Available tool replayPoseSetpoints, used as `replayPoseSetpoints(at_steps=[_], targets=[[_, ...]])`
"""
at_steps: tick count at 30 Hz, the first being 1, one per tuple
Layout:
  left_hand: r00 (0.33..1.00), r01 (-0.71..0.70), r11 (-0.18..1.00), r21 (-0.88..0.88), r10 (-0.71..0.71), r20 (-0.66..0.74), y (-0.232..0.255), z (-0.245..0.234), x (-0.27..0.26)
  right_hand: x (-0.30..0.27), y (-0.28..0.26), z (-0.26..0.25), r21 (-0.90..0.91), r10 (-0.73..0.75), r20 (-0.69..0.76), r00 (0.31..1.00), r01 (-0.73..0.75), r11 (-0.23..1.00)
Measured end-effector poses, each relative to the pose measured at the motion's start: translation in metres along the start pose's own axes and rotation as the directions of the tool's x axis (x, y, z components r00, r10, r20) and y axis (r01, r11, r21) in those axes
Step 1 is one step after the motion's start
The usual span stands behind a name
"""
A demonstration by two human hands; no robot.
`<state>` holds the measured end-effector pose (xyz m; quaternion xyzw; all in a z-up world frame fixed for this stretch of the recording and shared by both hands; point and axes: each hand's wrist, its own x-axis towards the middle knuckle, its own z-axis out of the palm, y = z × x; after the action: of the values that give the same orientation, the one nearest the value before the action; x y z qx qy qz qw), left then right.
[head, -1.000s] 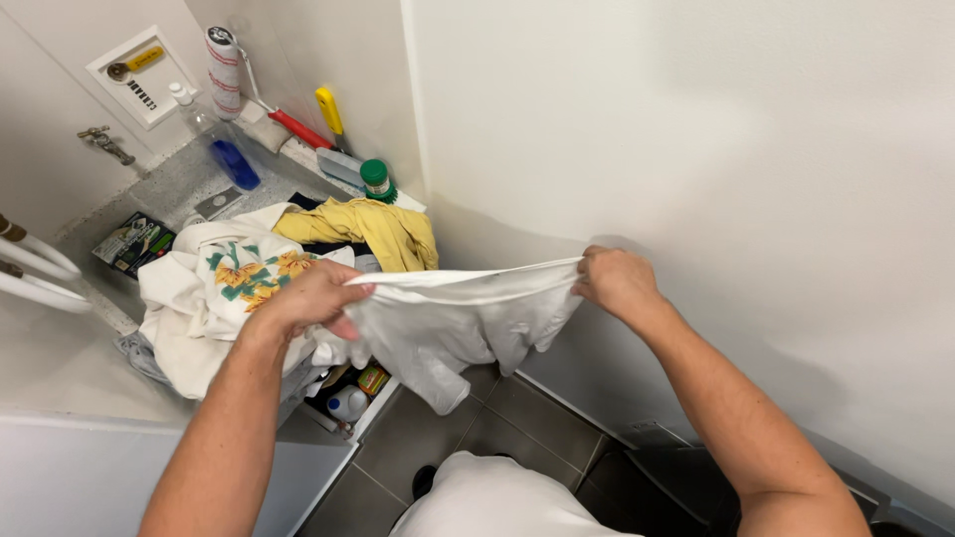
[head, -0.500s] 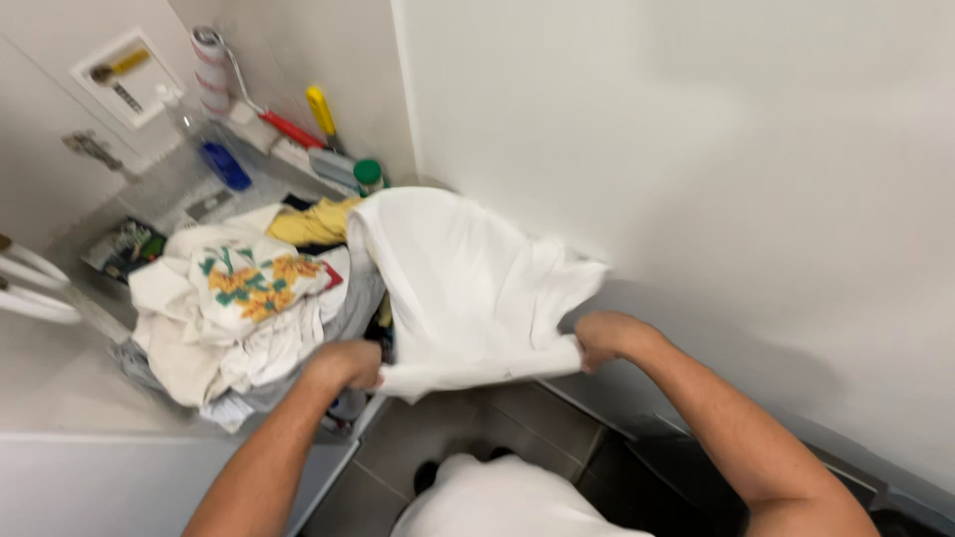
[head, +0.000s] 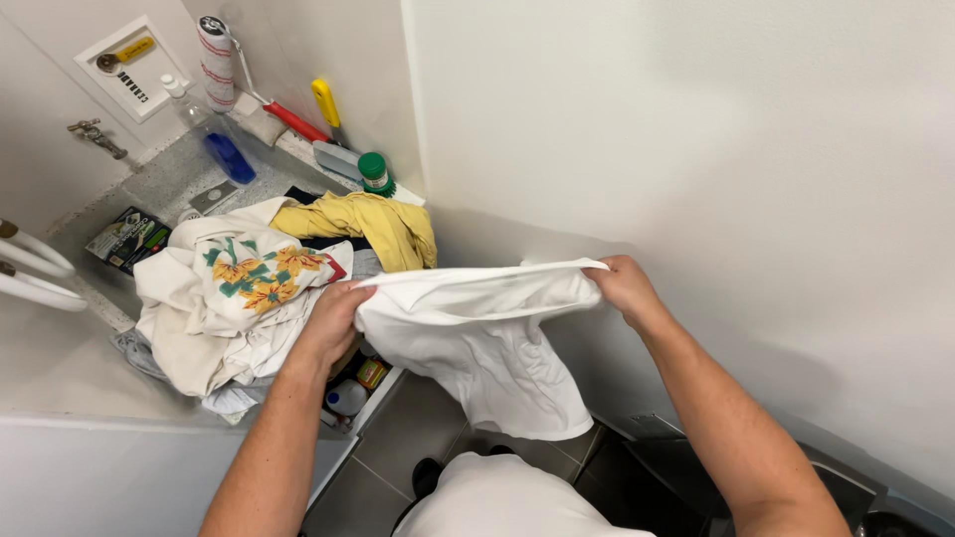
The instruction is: The person picks up several white shirts and a patterned piece of laundry one by one, unfolding and inspecting them before placing them inside the washing machine.
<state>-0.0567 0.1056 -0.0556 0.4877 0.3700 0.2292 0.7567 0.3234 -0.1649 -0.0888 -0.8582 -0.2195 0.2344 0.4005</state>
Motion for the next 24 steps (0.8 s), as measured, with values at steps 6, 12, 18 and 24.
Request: replayPoseSetpoints(at_steps=[6, 12, 18, 24], targets=[[0.999, -0.022, 0.939, -0.343, 0.032, 0.022, 0.012, 0.080, -0.048, -0.037, -0.060, 0.035, 0.788, 0.056, 0.340, 0.939, -0.317, 0.528], [0.646, -0.762, 0.534, 0.366, 0.590, 0.484, 0.023, 0.164, -0.096, -0.159, -0.183, 0.061, 0.816, -0.473, 0.227, 0.851, 0.100, 0.570], [0.761, -0.595, 0.787, -0.161, 0.616, 0.202, 0.003, 0.164, -0.069, -0.144, -0.174, 0.078, 0.832, -0.590, 0.149, 0.794, 0.221, 0.509], [0.904, -0.419, 0.900, -0.124, 0.426, 0.036, 0.012, 0.175, -0.060, -0.141, -0.191, 0.053, 0.370, -0.817, -0.114, 0.565, 0.787, 0.493]])
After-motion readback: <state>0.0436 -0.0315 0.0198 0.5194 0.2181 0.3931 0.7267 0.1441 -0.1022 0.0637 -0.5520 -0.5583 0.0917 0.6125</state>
